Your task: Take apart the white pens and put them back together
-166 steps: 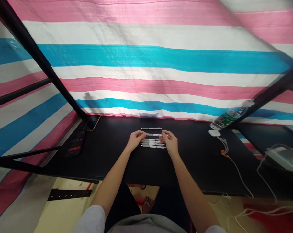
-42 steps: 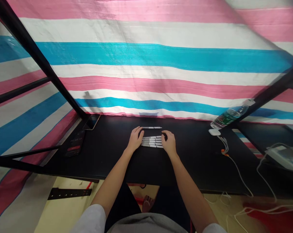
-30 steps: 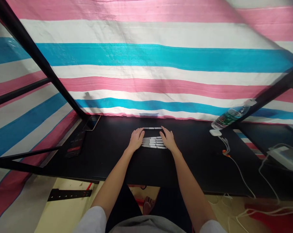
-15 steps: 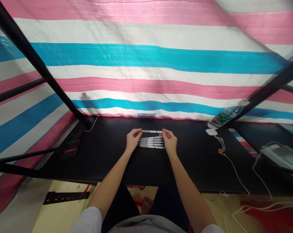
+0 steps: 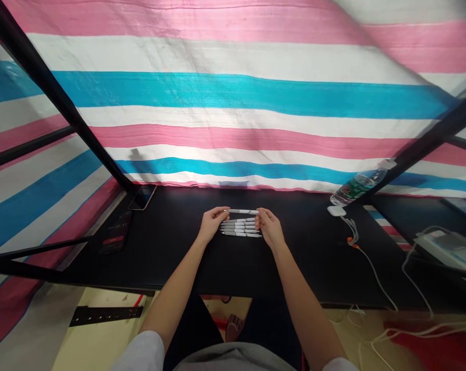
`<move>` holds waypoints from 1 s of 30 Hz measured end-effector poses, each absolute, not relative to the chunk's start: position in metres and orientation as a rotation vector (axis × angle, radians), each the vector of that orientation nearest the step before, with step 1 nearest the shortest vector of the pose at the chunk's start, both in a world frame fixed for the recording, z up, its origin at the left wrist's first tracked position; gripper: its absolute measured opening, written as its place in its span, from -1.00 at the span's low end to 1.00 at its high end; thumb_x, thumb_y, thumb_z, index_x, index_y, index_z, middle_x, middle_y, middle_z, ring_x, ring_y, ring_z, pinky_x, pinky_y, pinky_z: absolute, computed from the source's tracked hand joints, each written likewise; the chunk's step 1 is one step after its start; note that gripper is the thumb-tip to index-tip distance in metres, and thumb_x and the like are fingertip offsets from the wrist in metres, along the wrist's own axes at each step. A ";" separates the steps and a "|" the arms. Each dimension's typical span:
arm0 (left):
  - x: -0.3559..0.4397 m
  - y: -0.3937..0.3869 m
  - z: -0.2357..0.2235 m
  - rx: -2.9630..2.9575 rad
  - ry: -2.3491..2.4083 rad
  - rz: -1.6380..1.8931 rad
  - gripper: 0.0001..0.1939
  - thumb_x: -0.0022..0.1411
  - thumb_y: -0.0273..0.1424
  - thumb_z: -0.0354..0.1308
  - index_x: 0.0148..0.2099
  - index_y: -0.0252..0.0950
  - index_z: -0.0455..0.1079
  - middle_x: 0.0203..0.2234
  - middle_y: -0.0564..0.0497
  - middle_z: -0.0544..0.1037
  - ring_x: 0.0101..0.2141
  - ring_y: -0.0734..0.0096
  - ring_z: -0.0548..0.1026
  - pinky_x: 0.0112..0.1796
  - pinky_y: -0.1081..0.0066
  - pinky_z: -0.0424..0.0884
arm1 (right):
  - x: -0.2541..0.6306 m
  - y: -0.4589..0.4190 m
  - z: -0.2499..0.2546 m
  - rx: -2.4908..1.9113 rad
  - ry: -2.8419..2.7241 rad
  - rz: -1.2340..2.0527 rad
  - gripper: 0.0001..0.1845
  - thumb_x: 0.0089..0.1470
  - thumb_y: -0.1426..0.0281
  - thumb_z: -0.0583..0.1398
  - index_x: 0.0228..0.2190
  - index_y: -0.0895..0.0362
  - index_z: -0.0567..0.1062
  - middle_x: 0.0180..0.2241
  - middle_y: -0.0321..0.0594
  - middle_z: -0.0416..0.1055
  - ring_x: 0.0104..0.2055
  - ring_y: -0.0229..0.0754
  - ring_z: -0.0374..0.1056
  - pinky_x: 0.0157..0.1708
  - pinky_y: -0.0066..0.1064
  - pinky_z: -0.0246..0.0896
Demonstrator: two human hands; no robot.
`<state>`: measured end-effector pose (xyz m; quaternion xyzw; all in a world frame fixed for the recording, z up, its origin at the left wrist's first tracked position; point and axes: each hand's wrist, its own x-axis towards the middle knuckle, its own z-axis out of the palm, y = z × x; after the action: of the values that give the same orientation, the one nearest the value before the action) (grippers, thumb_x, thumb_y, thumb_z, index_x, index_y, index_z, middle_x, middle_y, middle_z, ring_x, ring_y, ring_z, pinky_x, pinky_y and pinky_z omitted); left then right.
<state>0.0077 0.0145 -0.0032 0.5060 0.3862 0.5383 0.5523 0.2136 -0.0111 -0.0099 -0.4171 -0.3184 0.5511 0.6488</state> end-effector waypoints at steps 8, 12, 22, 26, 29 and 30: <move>0.007 0.013 0.001 1.311 1.037 1.297 -0.63 0.10 -0.12 0.24 -0.50 -0.33 0.38 -0.66 0.08 0.40 -0.58 0.52 0.35 -0.46 0.46 0.29 | 0.211 -0.012 -0.013 -0.972 -0.875 1.208 -0.67 -0.12 0.13 0.34 -0.44 0.11 0.47 -0.58 -0.32 0.35 -0.59 -0.31 0.24 -0.70 -0.50 0.13; 0.006 0.015 -0.003 1.398 1.106 1.292 -0.58 0.15 -0.06 0.16 -0.52 -0.31 0.30 -0.71 0.14 0.25 -0.64 0.58 0.19 -0.54 0.49 0.13 | 0.208 -0.015 -0.012 -1.091 -1.071 1.005 -0.68 -0.07 0.16 0.30 -0.31 0.11 0.51 -0.52 -0.33 0.34 -0.61 -0.36 0.18 -0.68 -0.50 0.10; 0.006 0.013 -0.006 1.615 1.246 1.278 -0.48 0.24 -0.08 0.04 -0.62 -0.29 0.08 -0.69 0.15 0.08 -0.59 0.56 0.08 -0.51 0.45 0.03 | 0.201 -0.025 -0.009 -1.186 -1.701 0.423 -0.75 0.17 0.28 0.15 -0.23 0.09 0.58 -0.38 -0.18 0.46 -0.32 -0.16 0.35 -0.30 -0.33 0.30; 0.007 0.010 -0.003 1.628 1.176 1.301 -0.55 0.24 -0.11 0.07 -0.56 -0.32 0.24 -0.66 0.13 0.17 -0.57 0.55 0.14 -0.50 0.46 0.08 | 0.201 -0.025 -0.009 -1.189 -1.740 0.341 -0.80 0.17 0.30 0.15 -0.28 0.06 0.57 -0.38 -0.19 0.50 -0.30 -0.13 0.36 -0.22 -0.29 0.29; 0.008 0.008 0.000 1.563 1.005 1.256 -0.70 0.19 -0.16 0.17 -0.30 -0.32 0.44 -0.60 0.13 0.26 -0.55 0.55 0.19 -0.49 0.48 0.14 | 0.200 -0.026 -0.009 -1.225 -1.711 0.332 -0.84 0.16 0.32 0.14 -0.29 0.05 0.53 -0.32 -0.20 0.51 -0.28 -0.13 0.38 -0.18 -0.29 0.28; 0.009 0.007 0.001 1.531 0.955 1.224 -0.69 0.17 -0.16 0.19 -0.19 -0.31 0.46 -0.58 0.12 0.29 -0.55 0.54 0.21 -0.50 0.49 0.15 | 0.200 -0.027 -0.009 -1.232 -1.708 0.334 -0.84 0.16 0.33 0.13 -0.29 0.06 0.52 -0.32 -0.20 0.51 -0.29 -0.13 0.38 -0.19 -0.29 0.28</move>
<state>0.0089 0.0072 0.0006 0.6226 0.3882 0.4979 0.4624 0.1998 -0.0265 -0.0095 -0.5059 -0.7011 0.1372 0.4835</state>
